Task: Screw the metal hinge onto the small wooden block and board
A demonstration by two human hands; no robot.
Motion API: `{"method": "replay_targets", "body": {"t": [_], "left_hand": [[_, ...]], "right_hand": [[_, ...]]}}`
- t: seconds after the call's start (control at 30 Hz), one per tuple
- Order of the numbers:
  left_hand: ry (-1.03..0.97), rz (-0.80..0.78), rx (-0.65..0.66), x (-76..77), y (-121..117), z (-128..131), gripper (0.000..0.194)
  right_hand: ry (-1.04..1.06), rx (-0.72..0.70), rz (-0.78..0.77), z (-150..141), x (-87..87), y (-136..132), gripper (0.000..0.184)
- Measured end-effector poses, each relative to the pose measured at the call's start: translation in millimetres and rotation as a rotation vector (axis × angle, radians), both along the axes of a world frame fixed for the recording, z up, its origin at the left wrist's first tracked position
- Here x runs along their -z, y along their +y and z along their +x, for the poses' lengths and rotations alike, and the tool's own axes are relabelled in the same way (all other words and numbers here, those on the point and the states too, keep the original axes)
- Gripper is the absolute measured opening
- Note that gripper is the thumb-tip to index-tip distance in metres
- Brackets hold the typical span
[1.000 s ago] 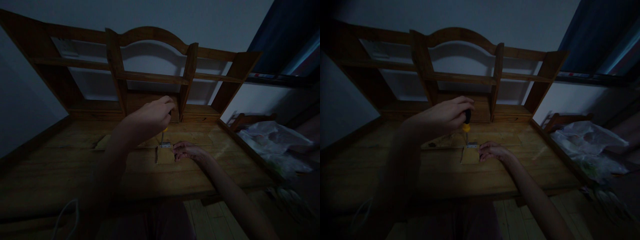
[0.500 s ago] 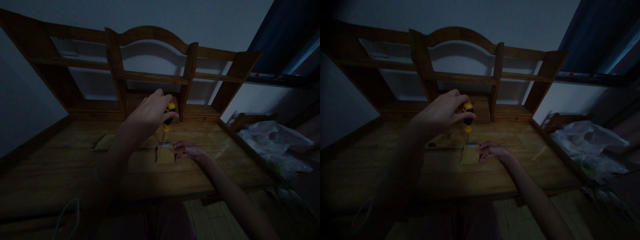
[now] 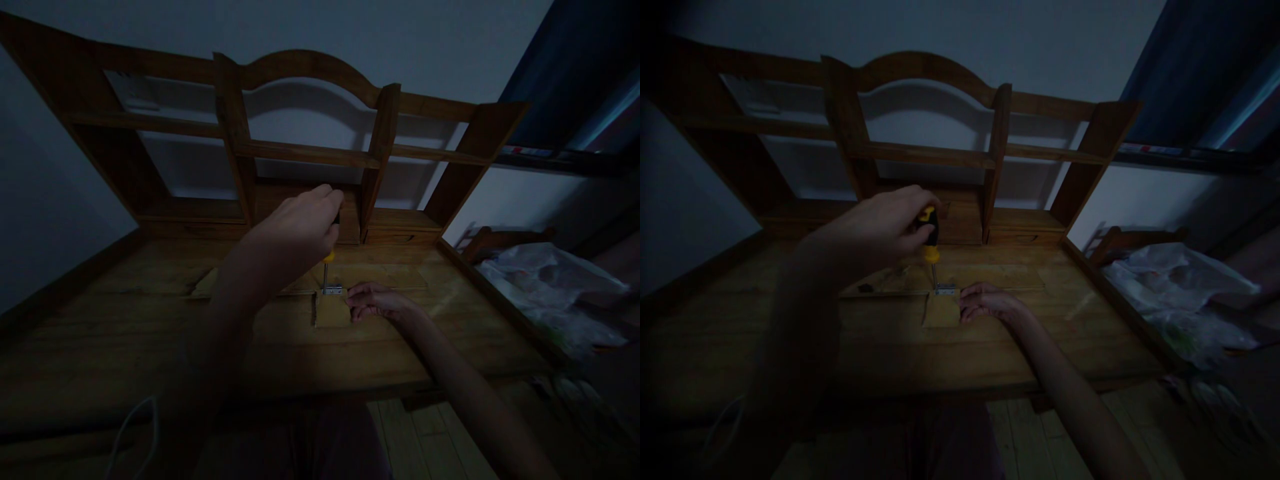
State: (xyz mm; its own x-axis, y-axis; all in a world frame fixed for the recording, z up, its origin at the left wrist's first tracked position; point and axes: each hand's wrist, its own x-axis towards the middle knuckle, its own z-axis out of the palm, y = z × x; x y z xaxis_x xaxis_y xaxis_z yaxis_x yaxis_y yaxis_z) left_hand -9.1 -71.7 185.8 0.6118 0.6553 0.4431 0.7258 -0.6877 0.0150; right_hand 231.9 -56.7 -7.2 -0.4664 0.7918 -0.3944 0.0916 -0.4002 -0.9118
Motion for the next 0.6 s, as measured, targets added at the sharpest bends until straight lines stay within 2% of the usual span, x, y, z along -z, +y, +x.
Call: {"method": "replay_targets", "body": {"t": [0.1, 0.23, 0.47, 0.6], "left_hand": [[-0.041, 0.028, -0.014, 4.4, 1.5, 5.9, 0.026], [-0.059, 0.031, 0.037, 7.9, 4.8, 11.1, 0.016], [0.008, 0.041, 0.149, 12.2, 4.6, 7.9, 0.035], [0.030, 0.044, 0.100, 15.1, 2.6, 11.0, 0.033]], "right_hand": [[-0.003, -0.017, 0.007, -0.7, -1.9, -0.7, 0.033], [0.009, -0.026, 0.022, -0.1, 0.1, -0.1, 0.034], [0.010, -0.019, 0.010, 0.4, 1.1, 0.7, 0.034], [0.000, -0.023, 0.013, 0.2, -0.9, -0.1, 0.035]]}}
